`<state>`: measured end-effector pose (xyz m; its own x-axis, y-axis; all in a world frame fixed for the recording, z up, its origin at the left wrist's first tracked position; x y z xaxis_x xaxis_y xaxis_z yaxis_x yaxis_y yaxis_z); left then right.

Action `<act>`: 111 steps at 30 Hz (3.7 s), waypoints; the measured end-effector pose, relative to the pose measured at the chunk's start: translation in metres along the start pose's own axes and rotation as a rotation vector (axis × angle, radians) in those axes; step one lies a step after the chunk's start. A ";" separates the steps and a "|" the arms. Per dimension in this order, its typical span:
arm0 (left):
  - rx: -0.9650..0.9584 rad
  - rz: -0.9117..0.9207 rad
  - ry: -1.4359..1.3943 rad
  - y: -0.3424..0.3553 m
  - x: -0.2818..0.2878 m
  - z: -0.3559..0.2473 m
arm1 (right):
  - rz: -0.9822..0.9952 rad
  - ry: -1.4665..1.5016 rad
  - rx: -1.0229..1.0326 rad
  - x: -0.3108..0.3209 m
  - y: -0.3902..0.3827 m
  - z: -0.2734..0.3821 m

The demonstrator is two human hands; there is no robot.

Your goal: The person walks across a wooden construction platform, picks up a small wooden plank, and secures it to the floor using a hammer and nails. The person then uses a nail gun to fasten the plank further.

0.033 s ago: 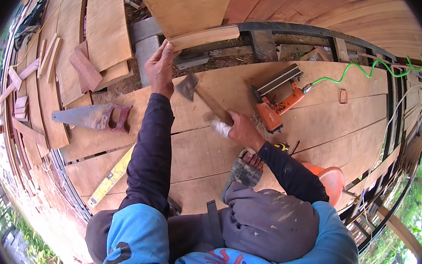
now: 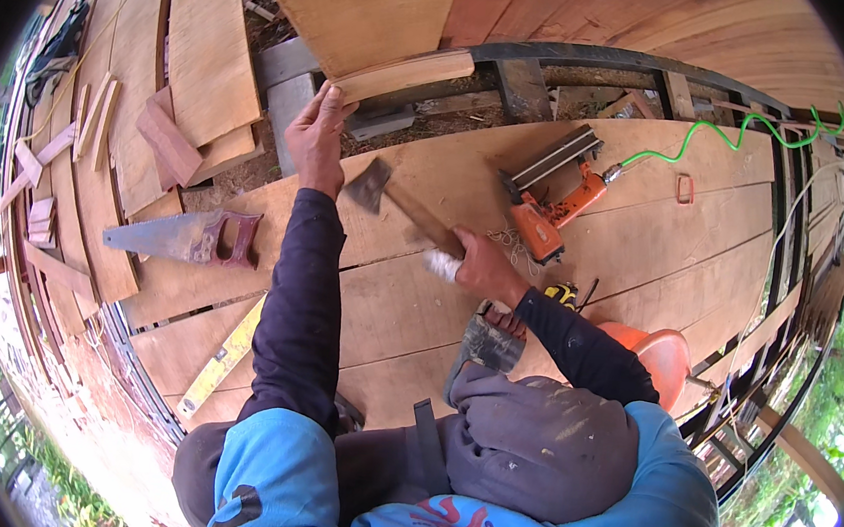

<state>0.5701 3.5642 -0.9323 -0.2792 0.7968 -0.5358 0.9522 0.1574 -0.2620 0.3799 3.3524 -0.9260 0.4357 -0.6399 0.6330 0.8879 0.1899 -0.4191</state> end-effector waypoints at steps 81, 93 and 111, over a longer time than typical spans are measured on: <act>0.016 0.010 0.085 -0.022 -0.023 0.003 | 0.236 0.227 -0.069 -0.064 -0.009 -0.063; 0.123 0.066 0.086 -0.014 -0.002 0.018 | 0.189 0.194 0.035 -0.044 -0.008 -0.045; 0.210 0.141 0.275 -0.029 0.000 0.042 | -0.557 0.200 -0.067 0.141 -0.175 -0.025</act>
<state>0.5377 3.5347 -0.9585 -0.0764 0.9338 -0.3497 0.9246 -0.0649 -0.3755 0.2820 3.2102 -0.7791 -0.1354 -0.7583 0.6376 0.9605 -0.2584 -0.1033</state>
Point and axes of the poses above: each hand's wrist, its own y-axis towards the middle knuckle, its own x-axis out of the back of the hand, z = x × y, the point moved 7 cm from there along y, towards the middle knuckle, and after that the axes turned 13 degrees about -y, right-handed, at the moved point
